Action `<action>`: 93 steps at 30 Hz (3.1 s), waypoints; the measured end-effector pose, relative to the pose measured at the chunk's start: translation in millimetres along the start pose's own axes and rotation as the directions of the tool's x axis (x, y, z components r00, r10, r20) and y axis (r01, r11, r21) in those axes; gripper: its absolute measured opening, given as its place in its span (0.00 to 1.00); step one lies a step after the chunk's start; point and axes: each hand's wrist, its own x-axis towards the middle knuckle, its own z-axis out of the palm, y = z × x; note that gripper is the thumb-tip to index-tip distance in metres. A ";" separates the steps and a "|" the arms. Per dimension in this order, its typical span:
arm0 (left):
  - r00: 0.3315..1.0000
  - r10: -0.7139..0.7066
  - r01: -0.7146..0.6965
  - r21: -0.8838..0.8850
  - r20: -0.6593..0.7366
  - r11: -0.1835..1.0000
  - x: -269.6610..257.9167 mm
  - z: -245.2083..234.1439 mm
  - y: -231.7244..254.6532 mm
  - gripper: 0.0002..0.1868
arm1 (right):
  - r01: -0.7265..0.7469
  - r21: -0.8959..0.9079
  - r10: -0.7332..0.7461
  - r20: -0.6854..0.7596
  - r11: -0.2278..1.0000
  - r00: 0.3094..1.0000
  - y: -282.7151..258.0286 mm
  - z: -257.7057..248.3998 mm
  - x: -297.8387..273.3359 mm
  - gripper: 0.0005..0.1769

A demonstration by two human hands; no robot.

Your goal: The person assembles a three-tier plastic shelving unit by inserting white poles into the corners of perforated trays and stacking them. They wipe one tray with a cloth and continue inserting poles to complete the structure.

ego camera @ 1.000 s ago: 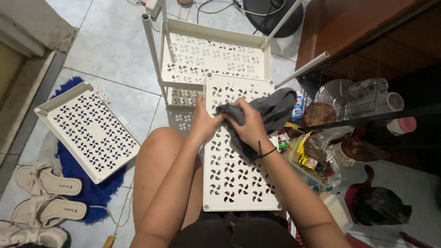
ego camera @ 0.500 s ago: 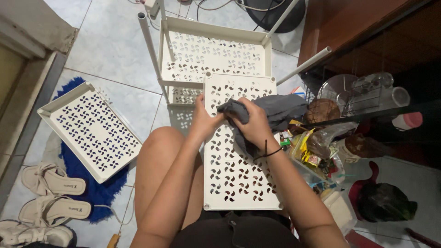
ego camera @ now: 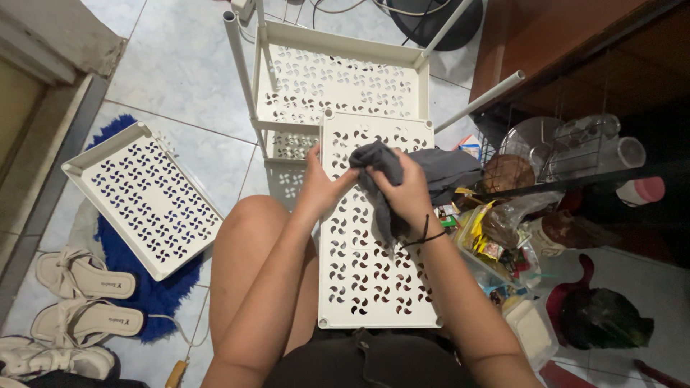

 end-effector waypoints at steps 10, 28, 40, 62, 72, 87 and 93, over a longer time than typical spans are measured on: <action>1.000 0.027 -0.028 0.026 0.016 0.999 2.9 -3.3 -6.3 0.55 | 0.176 -0.354 -0.124 0.165 0.919 0.978 -17.9 -1.3 -46.4 0.22; 0.999 0.040 -0.041 0.104 0.008 0.994 -2.7 5.5 -7.1 0.57 | 0.269 -0.584 -0.223 0.152 0.766 0.963 -2.0 -30.3 -26.4 0.19; 0.993 0.113 -0.104 -0.536 -0.016 0.838 -22.8 -0.7 21.0 0.34 | -0.464 -0.238 0.355 -0.387 0.853 0.851 186.1 -119.4 -20.7 0.22; 0.603 0.649 -0.793 -0.262 -0.464 0.550 -89.9 -80.9 214.1 0.39 | 0.204 -0.350 -0.157 0.159 0.914 0.975 138.9 69.9 97.3 0.12; 0.623 0.751 -0.777 -0.288 -0.220 0.560 -85.3 -28.2 265.1 0.37 | 0.348 -0.438 -0.255 0.258 0.829 0.932 74.6 30.2 -33.3 0.15; 0.005 0.758 -0.799 0.459 0.652 -0.389 -59.4 25.0 278.5 0.17 | -0.033 0.159 0.063 -0.188 0.987 0.980 -45.6 -202.7 -98.4 0.18; 0.102 0.743 -0.791 0.507 0.661 -0.342 -60.0 51.3 276.5 0.16 | 0.200 0.239 -0.038 -0.548 0.950 0.836 -1.2 -181.4 -66.2 0.11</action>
